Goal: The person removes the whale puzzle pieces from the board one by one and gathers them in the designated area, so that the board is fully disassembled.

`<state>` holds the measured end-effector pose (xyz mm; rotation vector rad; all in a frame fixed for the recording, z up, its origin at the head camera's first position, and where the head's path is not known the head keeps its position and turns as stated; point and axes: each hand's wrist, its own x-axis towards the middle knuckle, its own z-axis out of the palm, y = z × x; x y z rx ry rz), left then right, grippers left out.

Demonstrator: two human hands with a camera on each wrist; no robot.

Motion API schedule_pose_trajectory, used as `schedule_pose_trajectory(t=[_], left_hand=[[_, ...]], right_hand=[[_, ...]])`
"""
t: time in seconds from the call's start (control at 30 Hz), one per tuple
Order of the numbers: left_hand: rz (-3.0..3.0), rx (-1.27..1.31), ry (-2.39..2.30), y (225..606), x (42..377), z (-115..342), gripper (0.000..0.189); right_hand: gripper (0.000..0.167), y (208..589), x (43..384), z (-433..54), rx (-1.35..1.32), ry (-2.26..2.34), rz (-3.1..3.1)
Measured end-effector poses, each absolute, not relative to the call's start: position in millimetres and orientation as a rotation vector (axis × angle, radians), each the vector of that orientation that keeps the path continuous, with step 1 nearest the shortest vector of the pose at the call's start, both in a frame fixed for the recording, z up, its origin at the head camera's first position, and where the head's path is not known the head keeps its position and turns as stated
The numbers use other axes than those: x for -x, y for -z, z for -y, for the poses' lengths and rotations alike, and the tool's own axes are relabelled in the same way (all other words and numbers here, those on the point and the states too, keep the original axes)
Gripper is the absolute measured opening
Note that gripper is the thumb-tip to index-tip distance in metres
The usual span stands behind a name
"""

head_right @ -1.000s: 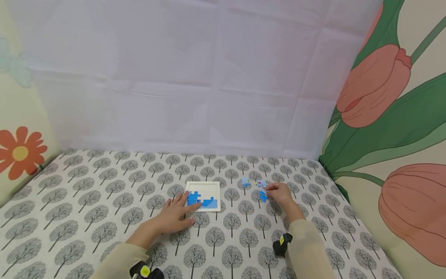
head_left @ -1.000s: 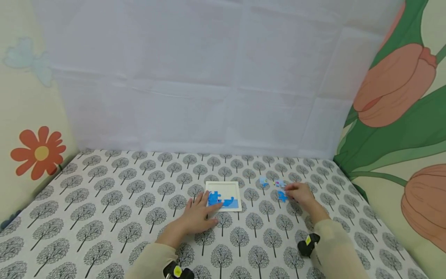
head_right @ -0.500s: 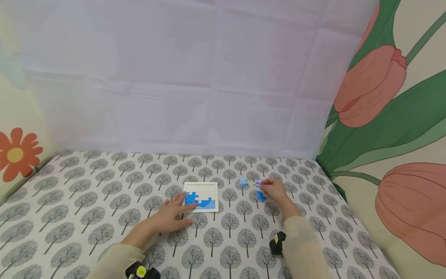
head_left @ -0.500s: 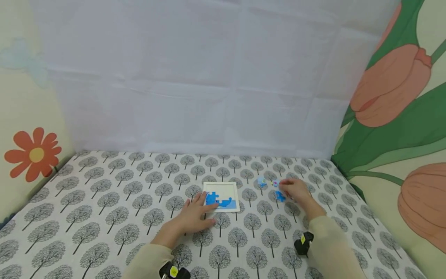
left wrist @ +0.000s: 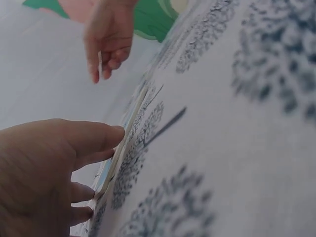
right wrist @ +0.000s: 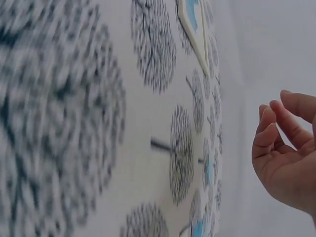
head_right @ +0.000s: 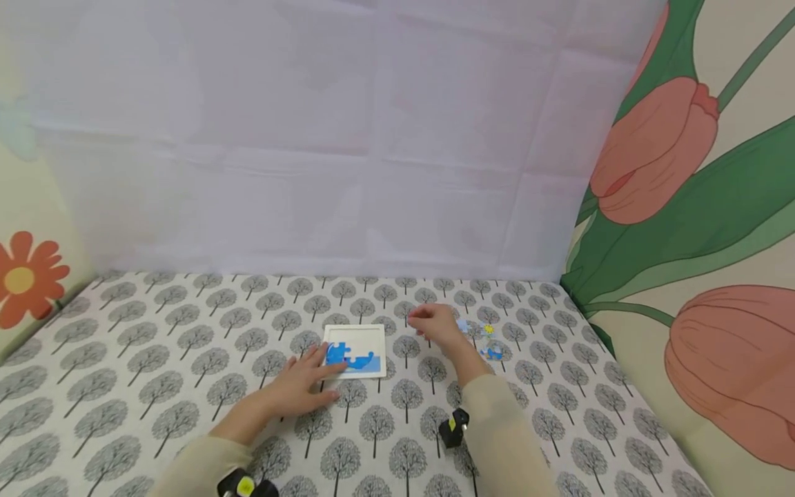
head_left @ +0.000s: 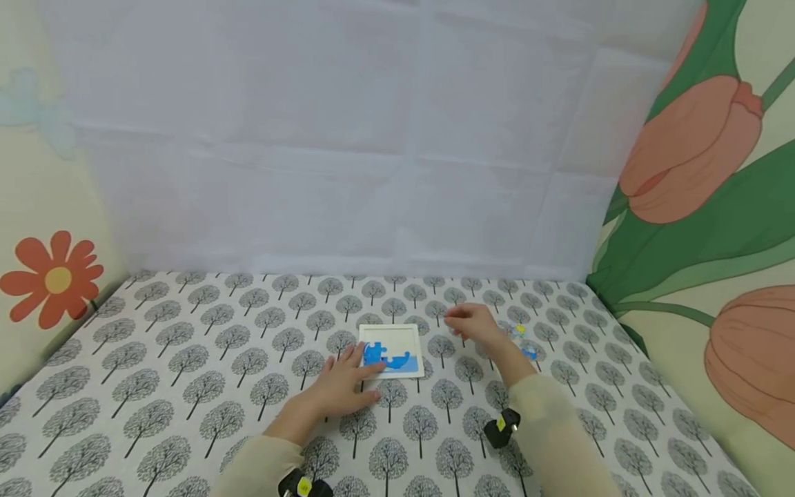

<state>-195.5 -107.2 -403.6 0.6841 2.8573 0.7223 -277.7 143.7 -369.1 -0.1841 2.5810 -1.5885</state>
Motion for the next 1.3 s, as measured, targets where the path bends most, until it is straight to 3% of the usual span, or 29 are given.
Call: schedule_pose_trajectory(t=[0.6,1.3], left_hand=[[-2.897,-1.077,-0.488,398,193,119,0.053],[-2.772,-1.083,-0.588,406,187,123,0.053]], right_hand=[[0.017,389,279,-75,0.273,1.485,-2.497],[0.025,405,273,-63,0.479,1.195,-2.591]])
